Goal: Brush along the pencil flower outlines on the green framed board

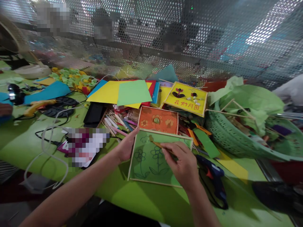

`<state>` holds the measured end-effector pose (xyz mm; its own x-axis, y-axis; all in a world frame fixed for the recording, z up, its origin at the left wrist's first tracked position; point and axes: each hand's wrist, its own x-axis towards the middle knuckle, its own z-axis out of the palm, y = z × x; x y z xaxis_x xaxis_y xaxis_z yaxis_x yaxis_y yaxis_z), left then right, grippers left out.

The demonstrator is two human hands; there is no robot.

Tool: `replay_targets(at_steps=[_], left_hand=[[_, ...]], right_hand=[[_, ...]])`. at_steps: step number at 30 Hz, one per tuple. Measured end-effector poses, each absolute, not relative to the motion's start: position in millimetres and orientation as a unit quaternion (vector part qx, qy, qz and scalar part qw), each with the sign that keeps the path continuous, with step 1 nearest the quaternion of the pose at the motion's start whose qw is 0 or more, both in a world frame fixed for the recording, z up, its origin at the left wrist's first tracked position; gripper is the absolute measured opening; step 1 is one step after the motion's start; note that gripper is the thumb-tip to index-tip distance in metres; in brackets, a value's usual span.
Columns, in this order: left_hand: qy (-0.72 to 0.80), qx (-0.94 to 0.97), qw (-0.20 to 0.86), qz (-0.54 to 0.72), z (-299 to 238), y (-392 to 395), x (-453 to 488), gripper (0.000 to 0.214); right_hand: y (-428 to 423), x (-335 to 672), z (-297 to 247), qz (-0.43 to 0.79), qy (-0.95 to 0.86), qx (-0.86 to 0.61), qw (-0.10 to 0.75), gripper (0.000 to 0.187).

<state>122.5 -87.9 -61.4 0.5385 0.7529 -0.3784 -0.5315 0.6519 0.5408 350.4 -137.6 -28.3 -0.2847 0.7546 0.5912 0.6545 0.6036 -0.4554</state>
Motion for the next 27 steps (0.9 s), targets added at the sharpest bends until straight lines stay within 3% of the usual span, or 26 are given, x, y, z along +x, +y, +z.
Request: replay_targets(at_steps=[11, 27], left_hand=[[0.248, 0.199, 0.871, 0.374, -66.7, -87.8, 119.7, 0.065], [0.285, 0.18, 0.867, 0.366, -63.8, -88.7, 121.4, 0.061]], right_hand=[[-138.7, 350.5, -27.8, 0.078, -0.802, -0.438, 0.399, 0.015], [-138.0, 350.8, -30.5, 0.071, -0.798, -0.444, 0.402, 0.015]])
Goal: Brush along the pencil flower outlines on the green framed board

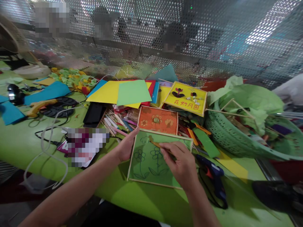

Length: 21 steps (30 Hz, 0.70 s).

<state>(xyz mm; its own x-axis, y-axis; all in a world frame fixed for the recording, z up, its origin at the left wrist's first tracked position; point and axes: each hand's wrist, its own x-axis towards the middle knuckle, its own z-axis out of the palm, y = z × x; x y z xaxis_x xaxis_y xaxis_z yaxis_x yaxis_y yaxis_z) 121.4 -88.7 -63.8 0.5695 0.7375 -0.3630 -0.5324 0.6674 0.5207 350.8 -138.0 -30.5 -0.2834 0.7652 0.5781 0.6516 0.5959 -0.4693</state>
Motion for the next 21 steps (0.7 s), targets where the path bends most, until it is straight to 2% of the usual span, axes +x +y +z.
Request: replay_targets(at_steps=[8, 21], left_hand=[[0.24, 0.186, 0.878, 0.369, -69.8, -87.5, 119.8, 0.064], [0.271, 0.188, 0.869, 0.368, -68.6, -87.6, 119.5, 0.064]], right_hand=[[-138.8, 350.7, -28.2, 0.064, -0.8, -0.441, 0.401, 0.014], [-139.1, 351.7, -27.0, 0.069, -0.791, -0.449, 0.411, 0.015]])
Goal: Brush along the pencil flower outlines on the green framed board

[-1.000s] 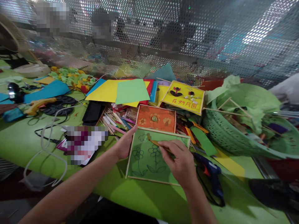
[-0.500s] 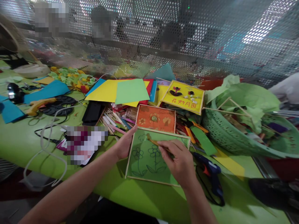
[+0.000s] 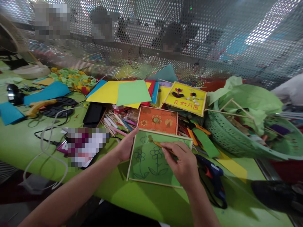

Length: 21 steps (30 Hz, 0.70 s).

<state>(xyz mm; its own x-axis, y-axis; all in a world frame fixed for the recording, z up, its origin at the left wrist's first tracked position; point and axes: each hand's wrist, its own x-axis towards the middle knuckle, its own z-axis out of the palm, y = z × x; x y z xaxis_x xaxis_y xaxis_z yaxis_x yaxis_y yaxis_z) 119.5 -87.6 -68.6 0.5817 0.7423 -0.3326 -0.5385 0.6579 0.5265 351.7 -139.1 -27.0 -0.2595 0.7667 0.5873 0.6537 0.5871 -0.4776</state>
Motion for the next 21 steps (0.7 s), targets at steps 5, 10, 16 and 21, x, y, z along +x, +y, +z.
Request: replay_targets(at_steps=[5, 10, 16, 21], left_hand=[[0.252, 0.193, 0.88, 0.354, -68.6, -87.7, 118.4, 0.066], [0.268, 0.186, 0.875, 0.358, -66.5, -88.3, 118.8, 0.065], [0.266, 0.175, 0.878, 0.357, -63.9, -87.6, 120.1, 0.066], [0.26, 0.187, 0.874, 0.365, -63.5, -88.0, 120.3, 0.065]], right_hand=[[-139.2, 351.0, -27.5, 0.069, -0.802, -0.439, 0.4, 0.016], [-139.0, 350.5, -27.1, 0.072, -0.805, -0.435, 0.397, 0.015], [-140.1, 351.5, -23.5, 0.076, -0.798, -0.442, 0.404, 0.016], [-139.5, 350.2, -21.8, 0.068, -0.789, -0.452, 0.412, 0.014]])
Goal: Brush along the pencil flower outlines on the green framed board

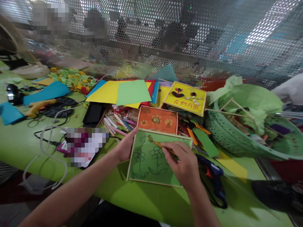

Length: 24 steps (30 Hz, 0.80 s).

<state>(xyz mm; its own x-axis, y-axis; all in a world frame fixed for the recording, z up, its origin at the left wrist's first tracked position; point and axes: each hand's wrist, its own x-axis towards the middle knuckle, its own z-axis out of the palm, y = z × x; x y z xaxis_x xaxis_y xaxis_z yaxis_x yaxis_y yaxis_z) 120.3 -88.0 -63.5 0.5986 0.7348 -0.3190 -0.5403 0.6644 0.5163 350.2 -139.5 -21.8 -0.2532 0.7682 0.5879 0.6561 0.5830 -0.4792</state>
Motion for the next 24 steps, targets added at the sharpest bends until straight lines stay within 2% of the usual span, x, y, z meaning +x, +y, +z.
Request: replay_targets(at_steps=[16, 24], left_hand=[[0.216, 0.202, 0.885, 0.359, -68.2, -89.9, 119.1, 0.068], [0.266, 0.21, 0.874, 0.349, -63.1, -93.9, 121.9, 0.065]], right_hand=[[-139.2, 351.6, -25.8, 0.049, -0.795, -0.447, 0.408, 0.014], [-138.3, 347.9, -25.1, 0.039, -0.798, -0.44, 0.411, 0.014]])
